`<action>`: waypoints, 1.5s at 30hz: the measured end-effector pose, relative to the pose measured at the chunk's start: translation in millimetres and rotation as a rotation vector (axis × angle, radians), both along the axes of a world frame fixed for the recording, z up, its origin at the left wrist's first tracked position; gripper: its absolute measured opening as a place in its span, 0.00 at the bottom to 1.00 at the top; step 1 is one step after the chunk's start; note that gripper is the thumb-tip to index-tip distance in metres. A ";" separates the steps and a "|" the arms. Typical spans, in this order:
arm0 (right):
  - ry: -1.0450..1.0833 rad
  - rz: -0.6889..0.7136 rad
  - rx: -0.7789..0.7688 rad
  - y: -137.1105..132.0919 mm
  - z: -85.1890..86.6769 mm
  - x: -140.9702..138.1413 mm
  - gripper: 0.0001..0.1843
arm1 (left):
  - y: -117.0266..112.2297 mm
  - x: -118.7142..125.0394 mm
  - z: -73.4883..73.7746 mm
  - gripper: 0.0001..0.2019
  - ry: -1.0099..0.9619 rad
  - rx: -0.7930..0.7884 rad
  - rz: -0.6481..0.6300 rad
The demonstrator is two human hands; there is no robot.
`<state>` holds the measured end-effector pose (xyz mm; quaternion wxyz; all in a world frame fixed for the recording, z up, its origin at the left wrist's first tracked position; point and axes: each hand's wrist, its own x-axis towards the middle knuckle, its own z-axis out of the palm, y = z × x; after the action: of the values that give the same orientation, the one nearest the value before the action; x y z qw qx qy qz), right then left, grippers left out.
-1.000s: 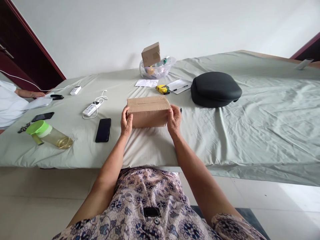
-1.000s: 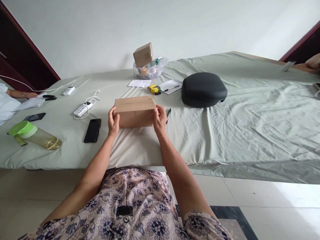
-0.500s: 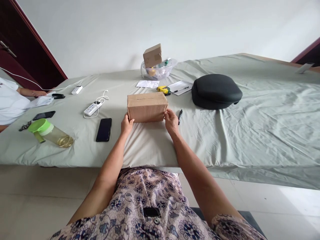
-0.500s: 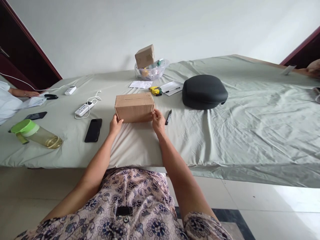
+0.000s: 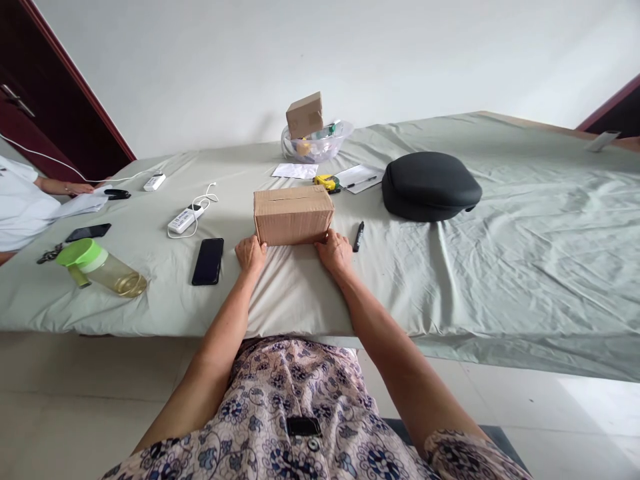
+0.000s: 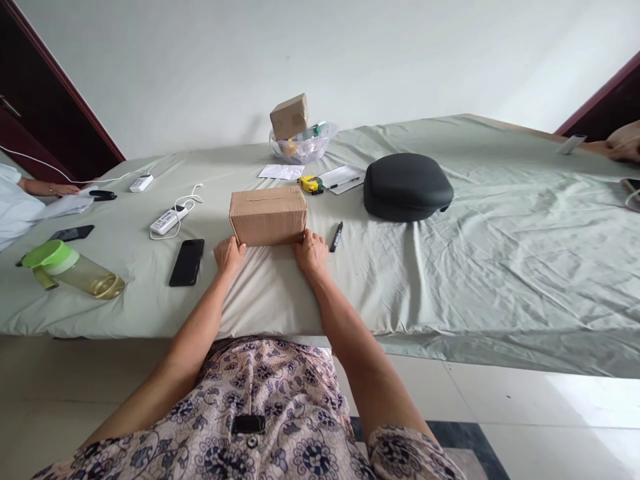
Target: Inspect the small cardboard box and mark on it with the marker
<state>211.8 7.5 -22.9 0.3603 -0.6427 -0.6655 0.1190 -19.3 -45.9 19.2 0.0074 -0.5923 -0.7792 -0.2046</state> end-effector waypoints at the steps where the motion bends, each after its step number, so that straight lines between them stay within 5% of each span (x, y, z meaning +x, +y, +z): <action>1: -0.016 -0.007 -0.012 -2.1 0.8 -1.7 0.22 | -1.0 1.9 0.3 0.10 -0.001 0.002 -0.005; 7: 0.074 -0.066 0.022 -11.6 7.0 -16.1 0.57 | -5.2 15.2 2.0 0.27 -0.064 0.083 0.059; 13: 0.089 -0.129 0.061 -16.6 13.1 -27.2 0.67 | -6.2 22.6 1.5 0.29 -0.094 0.167 0.110; 19: 0.116 -0.101 0.127 -11.2 9.8 -21.0 0.58 | 0.6 16.1 -7.1 0.28 -0.146 0.253 0.090; 26: 0.338 -0.029 0.448 -5.1 13.5 -4.2 0.31 | 8.8 0.9 -17.6 0.27 -0.345 0.611 -0.067; 30: 0.431 -0.023 0.545 -6.7 19.7 -0.3 0.24 | 6.6 0.6 -15.7 0.22 -0.418 0.725 -0.178; 38: 0.539 0.015 0.401 -2.3 18.1 -2.2 0.24 | 11.6 0.3 -17.2 0.10 -0.468 0.634 -0.123; 45: 0.492 0.026 0.255 2.1 13.1 -2.5 0.23 | 7.6 1.9 -7.1 0.08 -0.370 0.313 -0.002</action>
<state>209.3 9.7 -9.9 0.5874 -0.5355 -0.5758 0.1915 -17.4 -38.4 12.1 -0.0442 -0.5374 -0.7255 -0.4278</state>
